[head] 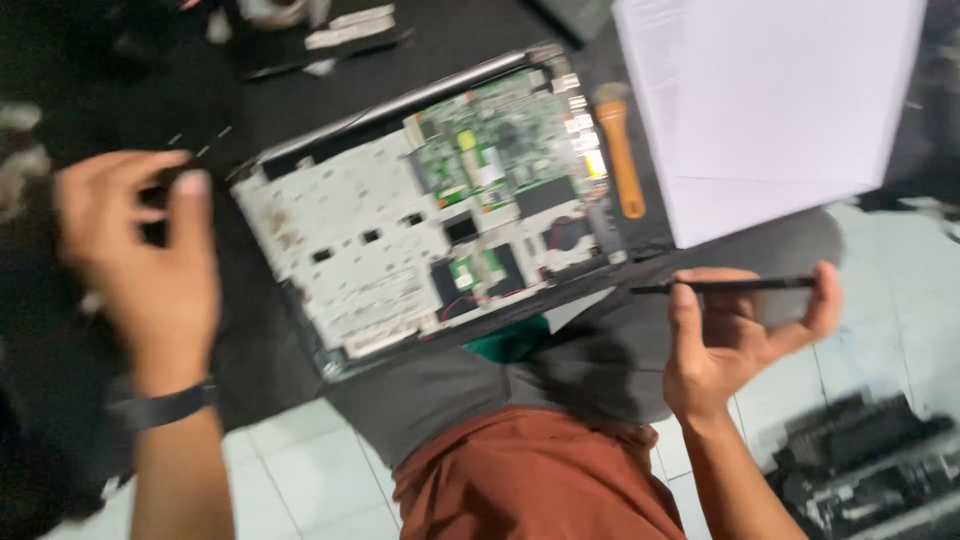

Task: The person cleans a laptop cooling fan with a brush, then uses a pen to clean the motherboard and internal chassis. They flip the laptop to wipe the screen and keyboard area before returning to the internal components.

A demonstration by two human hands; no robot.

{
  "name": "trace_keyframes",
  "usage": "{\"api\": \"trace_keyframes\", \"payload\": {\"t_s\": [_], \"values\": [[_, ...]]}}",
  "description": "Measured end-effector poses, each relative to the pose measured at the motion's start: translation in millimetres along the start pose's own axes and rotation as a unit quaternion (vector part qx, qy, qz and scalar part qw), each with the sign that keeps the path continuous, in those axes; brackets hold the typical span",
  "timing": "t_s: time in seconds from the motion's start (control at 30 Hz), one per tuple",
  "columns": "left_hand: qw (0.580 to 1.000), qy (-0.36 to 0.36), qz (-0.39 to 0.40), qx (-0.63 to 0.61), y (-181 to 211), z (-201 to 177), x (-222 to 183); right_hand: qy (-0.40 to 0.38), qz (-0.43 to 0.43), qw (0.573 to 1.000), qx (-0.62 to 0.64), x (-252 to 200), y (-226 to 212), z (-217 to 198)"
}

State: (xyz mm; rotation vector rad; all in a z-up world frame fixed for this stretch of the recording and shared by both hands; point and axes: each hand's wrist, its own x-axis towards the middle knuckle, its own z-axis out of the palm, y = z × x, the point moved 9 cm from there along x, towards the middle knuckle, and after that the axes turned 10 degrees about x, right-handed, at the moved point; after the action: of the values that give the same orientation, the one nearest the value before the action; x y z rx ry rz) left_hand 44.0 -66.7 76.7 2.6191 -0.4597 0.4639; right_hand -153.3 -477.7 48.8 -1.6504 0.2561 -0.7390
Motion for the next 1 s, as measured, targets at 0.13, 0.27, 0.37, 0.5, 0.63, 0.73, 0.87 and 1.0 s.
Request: {"api": "trace_keyframes", "payload": {"t_s": [0.13, 0.27, 0.37, 0.5, 0.63, 0.73, 0.87, 1.0], "values": [[0.987, -0.092, 0.001, -0.134, 67, 8, -21, -0.120, -0.060, 0.988, 0.080, -12, -36, 69], [0.964, -0.229, 0.057, -0.119, 92, 38, -68, -0.273, -0.056, 0.944, 0.177, -28, -47, 136], [0.951, -0.292, 0.097, -0.041, 88, 50, -93, -0.351, -0.115, 0.916, 0.156, -37, -49, 167], [0.949, -0.271, 0.148, 0.059, 80, 57, -106, -0.379, -0.200, 0.899, 0.092, -46, -43, 183], [0.948, -0.259, 0.160, 0.090, 79, 60, -108, -0.379, -0.238, 0.892, 0.058, -51, -41, 188], [0.949, -0.258, 0.159, 0.090, 79, 60, -108, -0.392, -0.214, 0.891, 0.088, -51, -45, 194], [0.950, -0.257, 0.152, 0.087, 78, 59, -108, -0.374, -0.241, 0.895, 0.023, -53, -45, 195], [0.952, -0.255, 0.149, 0.087, 78, 60, -108, -0.388, -0.233, 0.891, 0.043, -55, -39, 193]]}}
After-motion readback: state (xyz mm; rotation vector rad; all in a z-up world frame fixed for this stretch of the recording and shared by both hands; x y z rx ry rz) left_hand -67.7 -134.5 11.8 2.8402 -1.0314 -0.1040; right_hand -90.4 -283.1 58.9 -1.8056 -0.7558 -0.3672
